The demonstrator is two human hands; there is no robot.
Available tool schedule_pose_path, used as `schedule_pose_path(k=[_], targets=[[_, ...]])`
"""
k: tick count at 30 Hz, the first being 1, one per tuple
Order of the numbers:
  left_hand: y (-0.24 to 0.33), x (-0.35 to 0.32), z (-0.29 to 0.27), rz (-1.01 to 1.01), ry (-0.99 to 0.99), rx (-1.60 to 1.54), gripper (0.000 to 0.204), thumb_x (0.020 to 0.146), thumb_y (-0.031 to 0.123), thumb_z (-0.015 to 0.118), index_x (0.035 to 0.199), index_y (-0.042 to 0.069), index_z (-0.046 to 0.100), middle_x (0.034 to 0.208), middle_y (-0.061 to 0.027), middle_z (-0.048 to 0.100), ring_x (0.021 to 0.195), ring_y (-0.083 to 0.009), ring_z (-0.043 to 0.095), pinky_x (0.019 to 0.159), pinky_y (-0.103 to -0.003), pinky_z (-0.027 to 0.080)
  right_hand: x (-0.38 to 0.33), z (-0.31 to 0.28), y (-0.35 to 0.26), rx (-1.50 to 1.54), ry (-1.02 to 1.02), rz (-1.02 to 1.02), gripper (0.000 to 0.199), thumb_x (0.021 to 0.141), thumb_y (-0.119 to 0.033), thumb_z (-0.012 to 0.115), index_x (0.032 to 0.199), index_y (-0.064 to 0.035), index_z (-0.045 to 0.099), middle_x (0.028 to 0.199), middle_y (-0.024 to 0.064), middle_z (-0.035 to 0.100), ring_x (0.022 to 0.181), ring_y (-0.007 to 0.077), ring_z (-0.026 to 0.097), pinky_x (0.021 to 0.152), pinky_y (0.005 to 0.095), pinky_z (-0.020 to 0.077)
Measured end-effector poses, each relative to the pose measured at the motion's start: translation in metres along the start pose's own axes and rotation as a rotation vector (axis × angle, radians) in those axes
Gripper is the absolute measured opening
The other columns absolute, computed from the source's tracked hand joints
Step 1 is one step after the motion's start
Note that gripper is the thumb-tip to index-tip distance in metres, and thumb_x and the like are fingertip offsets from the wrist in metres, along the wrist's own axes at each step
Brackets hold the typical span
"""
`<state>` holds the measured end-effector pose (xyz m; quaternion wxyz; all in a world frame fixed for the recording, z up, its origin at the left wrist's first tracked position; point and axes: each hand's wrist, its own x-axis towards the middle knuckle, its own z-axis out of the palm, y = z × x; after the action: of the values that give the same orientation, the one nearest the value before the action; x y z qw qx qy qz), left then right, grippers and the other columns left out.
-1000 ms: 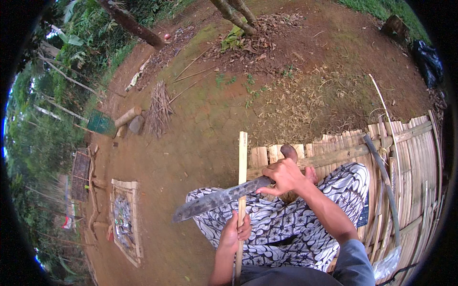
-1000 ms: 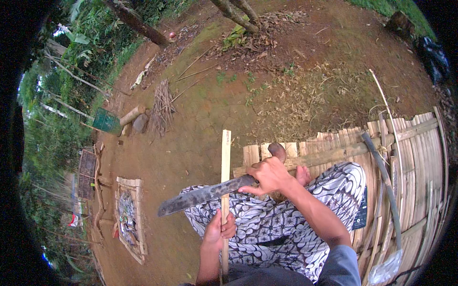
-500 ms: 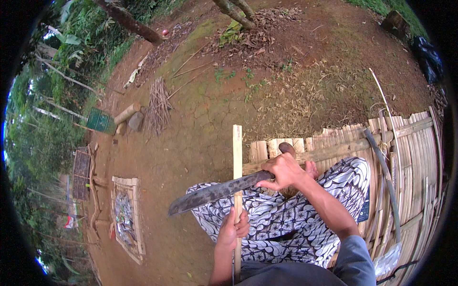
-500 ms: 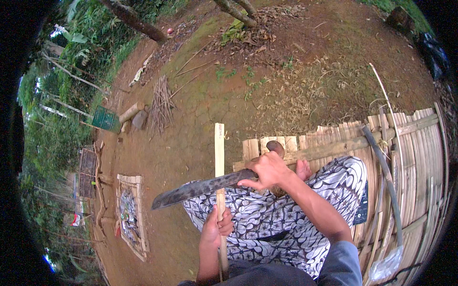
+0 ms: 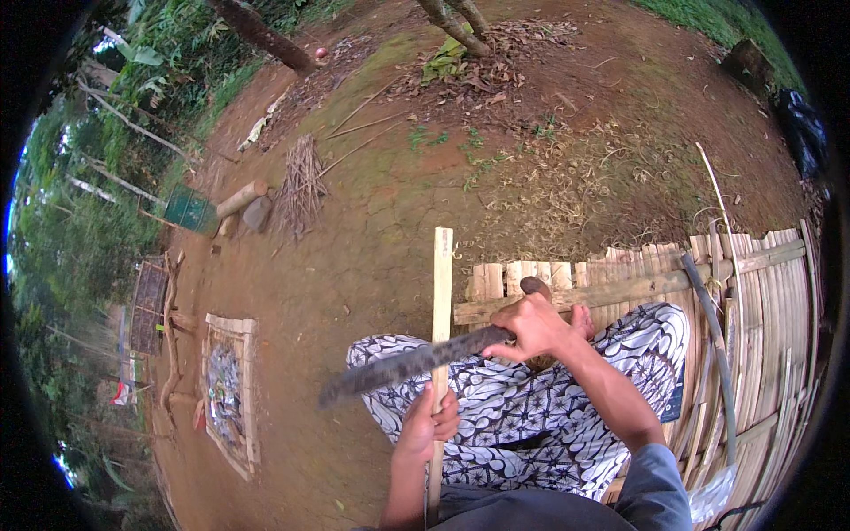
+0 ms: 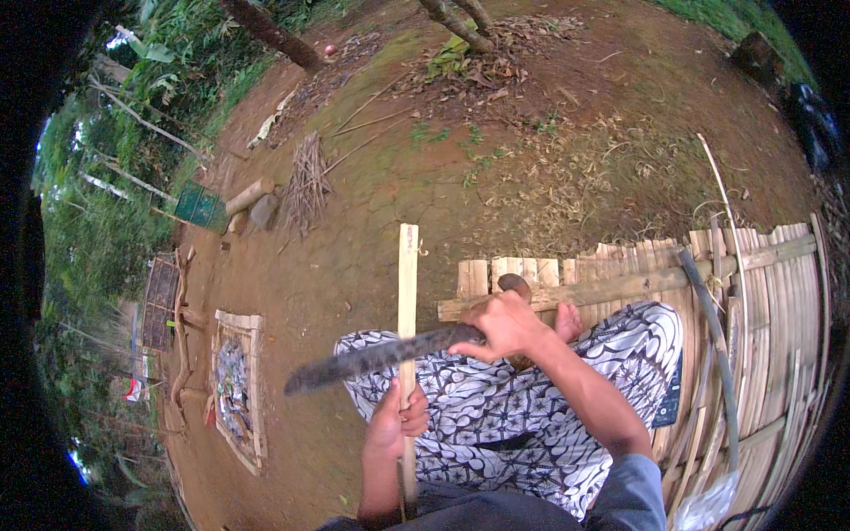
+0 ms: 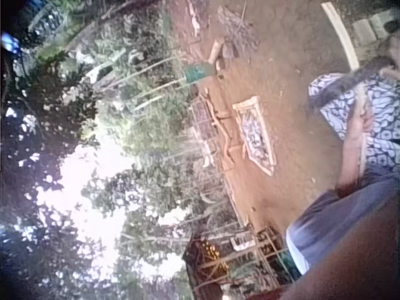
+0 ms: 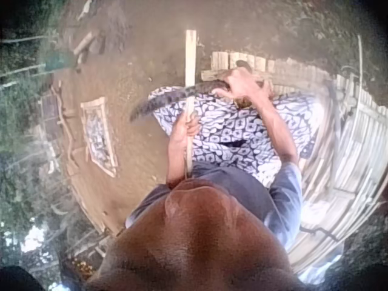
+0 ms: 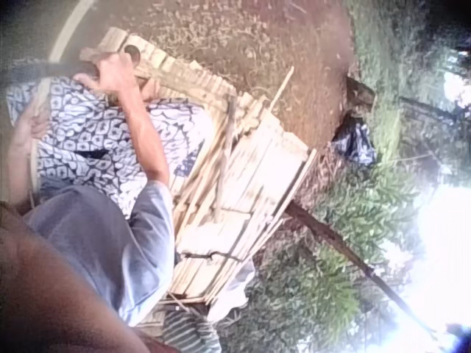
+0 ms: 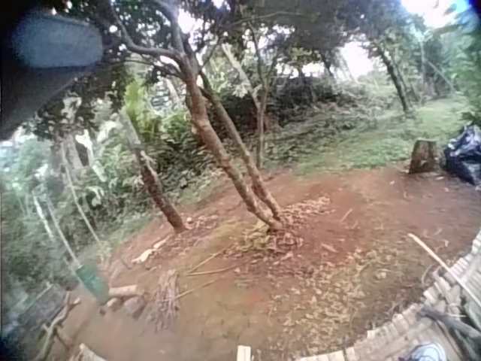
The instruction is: The person sits on a bamboo mat and uses a large knife to shave and smooth a long, thin piece of wood. They hold the wood with one hand and repeatedly scrape the blade along its length to remove splinters and shape the surface.
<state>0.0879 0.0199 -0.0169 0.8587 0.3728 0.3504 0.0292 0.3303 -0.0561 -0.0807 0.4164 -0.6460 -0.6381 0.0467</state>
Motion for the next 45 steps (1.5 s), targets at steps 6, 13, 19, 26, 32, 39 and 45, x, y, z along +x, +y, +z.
schedule_pose_path(k=[6, 13, 19, 26, 32, 39, 45], targets=[[-0.019, -0.006, 0.017, 0.050, 0.132, 0.216, 0.046, 0.094, 0.053, 0.030, 0.077, 0.012, 0.039, 0.054, 0.0078, 0.024, 0.041, -0.0032, 0.019, 0.036, -0.020, 0.016, 0.013, -0.012, 0.055, 0.103, -0.090, 0.251, 0.052, 0.079, -0.057, 0.052, 0.070, -0.0078, 0.067, 0.051, 0.0139, 0.056, 0.044, 0.0268, 0.053, 0.050, 0.0411, 0.0453], [-0.037, -0.016, 0.055, -0.015, 0.003, 0.367, 0.047, 0.095, 0.052, 0.030, 0.079, 0.009, 0.044, 0.055, 0.0073, 0.028, 0.043, -0.0034, 0.024, 0.039, -0.020, 0.021, 0.005, -0.006, 0.040, 0.027, -0.025, 0.356, 0.051, 0.080, -0.053, 0.053, 0.077, -0.0035, 0.065, 0.055, 0.0173, 0.056, 0.056, 0.0334, 0.058, 0.060, 0.0435, 0.0484], [-0.031, -0.006, 0.032, -0.003, -0.060, 0.182, 0.046, 0.095, 0.050, 0.028, 0.078, 0.010, 0.040, 0.055, 0.0065, 0.026, 0.041, -0.0035, 0.022, 0.036, -0.020, 0.018, 0.002, -0.005, 0.027, -0.024, -0.112, 0.580, 0.063, 0.078, -0.064, 0.048, 0.082, -0.0039, 0.068, 0.062, 0.0215, 0.060, 0.064, 0.0363, 0.062, 0.067, 0.0444, 0.0507], [-0.009, -0.008, 0.004, 0.105, 0.082, 0.194, 0.048, 0.096, 0.050, 0.025, 0.077, 0.008, 0.041, 0.052, 0.0009, 0.035, 0.039, -0.0054, 0.027, 0.035, -0.019, 0.021, 0.007, -0.023, 0.029, 0.169, 0.160, 0.799, 0.059, 0.087, -0.050, 0.046, 0.080, 0.0054, 0.065, 0.053, 0.0226, 0.053, 0.052, 0.0311, 0.056, 0.056, 0.0424, 0.0443], [-0.008, -0.003, -0.002, 0.114, 0.100, 0.173, 0.049, 0.097, 0.048, 0.025, 0.078, 0.007, 0.043, 0.052, -0.0025, 0.039, 0.038, -0.0073, 0.030, 0.035, -0.020, 0.027, 0.000, -0.023, 0.027, 0.335, 0.333, 0.675, 0.050, 0.090, -0.039, 0.046, 0.077, 0.0073, 0.061, 0.049, 0.0199, 0.049, 0.045, 0.0223, 0.046, 0.050, 0.0397, 0.0382], [-0.011, 0.007, -0.006, 0.129, 0.075, 0.198, 0.050, 0.097, 0.046, 0.025, 0.082, 0.004, 0.047, 0.056, -0.0045, 0.044, 0.046, -0.0102, 0.039, 0.045, -0.023, 0.038, -0.001, -0.008, 0.011, 0.210, 0.160, 0.306, 0.043, 0.079, -0.042, 0.057, 0.066, -0.0012, 0.059, 0.052, 0.0173, 0.052, 0.049, 0.0346, 0.054, 0.049, 0.0417, 0.0420], [-0.006, 0.016, -0.005, 0.169, -0.056, 0.198, 0.049, 0.098, 0.042, 0.026, 0.088, 0.001, 0.050, 0.063, -0.0070, 0.050, 0.053, -0.0131, 0.046, 0.050, -0.027, 0.043, 0.001, -0.007, -0.010, 0.051, 0.054, 0.127, 0.046, 0.075, -0.049, 0.058, 0.069, -0.0031, 0.061, 0.056, 0.0151, 0.057, 0.053, 0.0341, 0.056, 0.053, 0.0405, 0.0442]])
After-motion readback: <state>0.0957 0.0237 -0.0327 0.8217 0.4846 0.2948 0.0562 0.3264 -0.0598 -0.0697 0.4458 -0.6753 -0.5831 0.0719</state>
